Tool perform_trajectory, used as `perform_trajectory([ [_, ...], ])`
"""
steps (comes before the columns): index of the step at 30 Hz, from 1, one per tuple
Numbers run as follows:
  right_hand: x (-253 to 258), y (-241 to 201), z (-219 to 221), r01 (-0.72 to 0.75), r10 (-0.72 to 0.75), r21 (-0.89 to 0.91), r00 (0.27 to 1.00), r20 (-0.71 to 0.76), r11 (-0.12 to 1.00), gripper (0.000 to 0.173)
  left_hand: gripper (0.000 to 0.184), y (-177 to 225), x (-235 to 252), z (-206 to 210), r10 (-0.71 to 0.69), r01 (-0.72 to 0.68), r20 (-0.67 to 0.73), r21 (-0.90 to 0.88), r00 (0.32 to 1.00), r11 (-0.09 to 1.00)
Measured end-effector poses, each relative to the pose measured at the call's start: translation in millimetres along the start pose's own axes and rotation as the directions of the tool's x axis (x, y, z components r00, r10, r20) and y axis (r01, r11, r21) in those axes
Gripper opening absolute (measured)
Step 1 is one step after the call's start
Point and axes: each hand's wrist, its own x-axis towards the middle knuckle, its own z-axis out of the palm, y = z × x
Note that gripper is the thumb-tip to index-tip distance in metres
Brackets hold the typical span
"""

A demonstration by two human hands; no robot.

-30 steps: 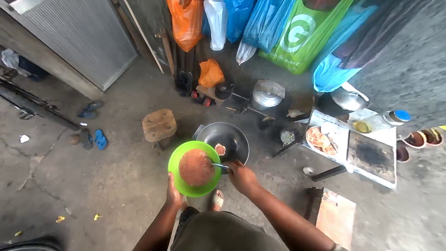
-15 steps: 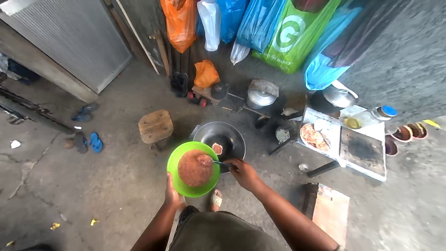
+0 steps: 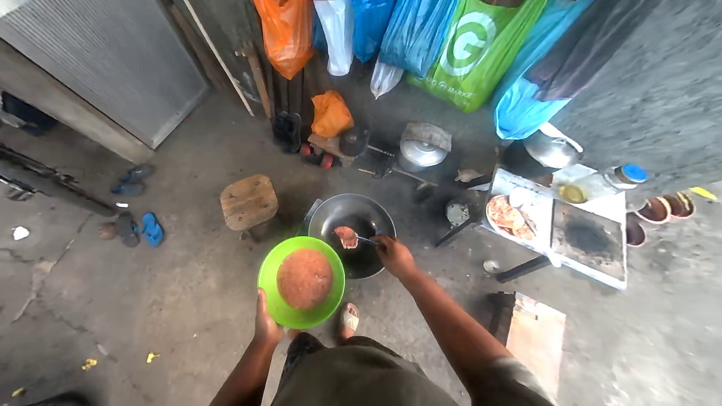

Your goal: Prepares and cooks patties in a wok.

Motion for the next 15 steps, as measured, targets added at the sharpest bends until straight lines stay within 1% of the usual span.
perform_trajectory([
  [4,30.8,12.2,31.1,-0.123,0.133,-0.148,0.99,0.056,0.981,0.039,0.059,4.9,-7.6,-3.5,0.025,-0.025,-0.026,-0.011,0.999,1.0],
  [8,42.3,10.8,54.0,-0.205,0.228,-0.242,0.971,0.069,0.948,0.043,0.064,7.2,-15.0,-8.6,0.053,-0.054,-0.05,-0.023,0.997,0.998],
  [11,43.6,5.7,58.9,-0.219,0.248,-0.301,0.967,0.062,0.928,0.047,0.066,6.8,-17.3,-13.3,0.055,-0.056,-0.073,-0.014,0.996,0.998],
  [15,37.2,3.4,56.9,-0.164,0.195,-0.362,0.979,0.053,0.918,0.049,0.066,9.4,-22.6,-16.5,0.057,-0.059,-0.081,-0.028,0.995,0.998],
])
